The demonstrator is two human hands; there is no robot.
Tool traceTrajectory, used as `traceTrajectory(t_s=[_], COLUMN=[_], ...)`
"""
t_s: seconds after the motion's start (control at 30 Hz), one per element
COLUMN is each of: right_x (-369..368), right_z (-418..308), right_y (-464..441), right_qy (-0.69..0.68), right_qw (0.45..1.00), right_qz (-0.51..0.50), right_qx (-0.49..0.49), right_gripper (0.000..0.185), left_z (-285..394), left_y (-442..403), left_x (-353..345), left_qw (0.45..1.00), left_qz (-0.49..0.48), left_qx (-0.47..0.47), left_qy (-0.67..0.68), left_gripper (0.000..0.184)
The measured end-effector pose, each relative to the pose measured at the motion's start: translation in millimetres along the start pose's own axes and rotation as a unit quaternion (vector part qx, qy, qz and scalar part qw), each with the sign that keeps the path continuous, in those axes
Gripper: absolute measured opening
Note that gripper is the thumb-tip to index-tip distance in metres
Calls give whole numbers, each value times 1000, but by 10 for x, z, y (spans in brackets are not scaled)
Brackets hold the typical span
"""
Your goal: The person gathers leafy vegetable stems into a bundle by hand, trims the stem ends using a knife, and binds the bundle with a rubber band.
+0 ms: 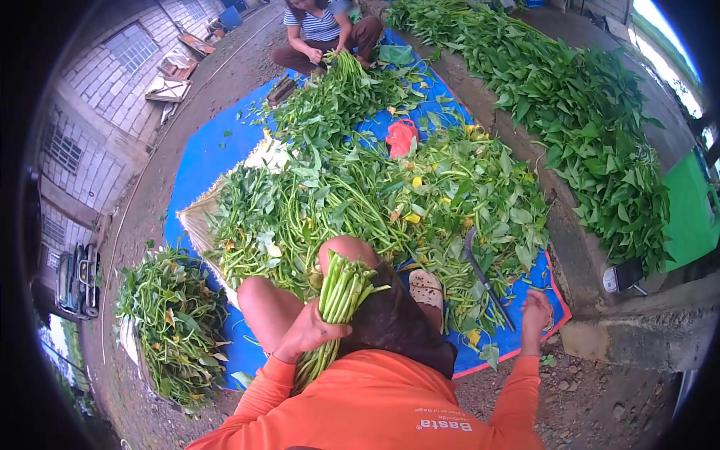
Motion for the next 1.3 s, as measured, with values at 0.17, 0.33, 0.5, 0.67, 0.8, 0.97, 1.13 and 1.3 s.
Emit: traceTrajectory(t_s=[0.17, 0.33, 0.5, 0.67, 0.8, 0.97, 1.13, 1.3], right_x=[-1823, -3024, -3388, -3433, -3423, -3400, -3257, -3130], right_z=[-2219, -2679, -2689, -2586, -2678, -2620, -2766, -2830], right_y=[1613, 2387, 2503, 2496, 2494, 2459, 2363, 2324], right_qy=[-122, -272, -182, -248, -252, -265, -216, -193], right_qw=[803, 697, 787, 779, 772, 758, 756, 753], right_qz=[-566, -659, -589, -575, -583, -595, -617, -627], right_qx=[-143, -75, 30, -38, -34, -35, -33, -52], right_gripper=[48, 61, 28, 29, 35, 40, 56, 60], left_z=[-5, 72, -29, -166, 229, -98, -336, -337], left_y=[116, 175, 172, 182, 224, -194, -381, -408], left_x=[86, 64, 187, 156, 309, 450, 233, 138], left_qw=[1000, 996, 999, 981, 963, 986, 900, 868], left_qz=[-5, -1, -16, 108, 7, 163, 47, 69], left_qx=[-21, -78, -48, -76, 15, -21, 49, 107], left_qy=[-18, -34, -17, -145, -270, -34, 431, 479], left_gripper=[57, 68, 78, 109, 116, 102, 105, 94])
Point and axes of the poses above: each hand's wrist, its own y-axis away from the middle knuckle, its own x-axis out of the back of the hand, z = x × y, the point moved 4 cm from there along -y, towards the middle knuckle, and after that the axes turned 4 degrees about -z, right-handed, at the moved point
